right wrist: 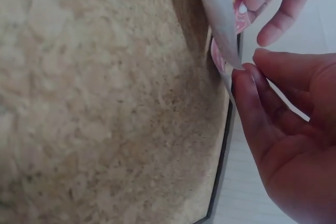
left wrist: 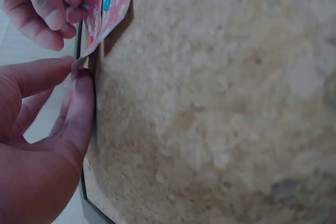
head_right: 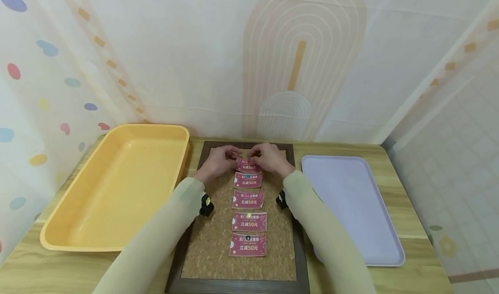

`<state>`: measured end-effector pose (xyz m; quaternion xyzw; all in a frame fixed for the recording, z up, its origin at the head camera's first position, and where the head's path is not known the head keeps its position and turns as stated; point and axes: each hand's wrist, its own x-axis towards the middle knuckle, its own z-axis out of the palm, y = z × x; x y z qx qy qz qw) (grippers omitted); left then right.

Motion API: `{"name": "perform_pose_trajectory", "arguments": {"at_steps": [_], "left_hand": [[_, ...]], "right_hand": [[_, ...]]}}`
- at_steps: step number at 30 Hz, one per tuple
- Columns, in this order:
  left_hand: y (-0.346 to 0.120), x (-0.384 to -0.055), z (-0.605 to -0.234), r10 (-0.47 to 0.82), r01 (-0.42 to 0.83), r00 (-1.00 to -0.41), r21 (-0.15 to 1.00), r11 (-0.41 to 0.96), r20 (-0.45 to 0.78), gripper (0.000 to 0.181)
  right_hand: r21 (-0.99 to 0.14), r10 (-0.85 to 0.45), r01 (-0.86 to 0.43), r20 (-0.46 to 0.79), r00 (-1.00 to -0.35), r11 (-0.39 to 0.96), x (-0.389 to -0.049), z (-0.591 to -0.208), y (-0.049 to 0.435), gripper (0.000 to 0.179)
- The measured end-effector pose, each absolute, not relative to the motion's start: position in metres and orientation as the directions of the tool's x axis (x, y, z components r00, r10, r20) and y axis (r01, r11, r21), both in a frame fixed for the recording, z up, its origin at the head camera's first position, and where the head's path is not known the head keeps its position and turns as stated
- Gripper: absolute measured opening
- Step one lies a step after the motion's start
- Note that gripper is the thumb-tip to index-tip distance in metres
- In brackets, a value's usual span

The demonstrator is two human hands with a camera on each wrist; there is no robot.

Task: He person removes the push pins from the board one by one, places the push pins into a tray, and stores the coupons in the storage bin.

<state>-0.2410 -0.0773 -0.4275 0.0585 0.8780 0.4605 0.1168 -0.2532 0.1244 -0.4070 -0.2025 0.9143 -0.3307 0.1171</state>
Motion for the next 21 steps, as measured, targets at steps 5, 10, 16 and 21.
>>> {"name": "perform_pose_trajectory", "arguments": {"at_steps": [5, 10, 16, 21], "left_hand": [[-0.080, -0.244, -0.432, 0.252, 0.031, -0.958, 0.829, 0.559, -0.134, 0.027], [-0.081, -0.251, -0.431, 0.282, 0.077, -0.953, 0.818, 0.570, -0.107, 0.015], [-0.082, -0.251, -0.433, 0.296, 0.068, -0.946, 0.813, 0.578, -0.131, 0.015], [-0.086, -0.249, -0.438, 0.311, 0.076, -0.942, 0.826, 0.559, -0.124, 0.016]], "right_hand": [[-0.651, -0.451, -0.284, -0.102, -0.887, 0.704, -0.259, -0.414, 0.124, 0.018], [-0.644, -0.437, -0.277, -0.099, -0.894, 0.713, -0.264, -0.417, 0.124, 0.015], [-0.640, -0.437, -0.248, -0.154, -0.886, 0.727, -0.266, -0.422, 0.123, 0.016], [-0.648, -0.439, -0.230, -0.181, -0.880, 0.726, -0.265, -0.426, 0.121, 0.015]]}}
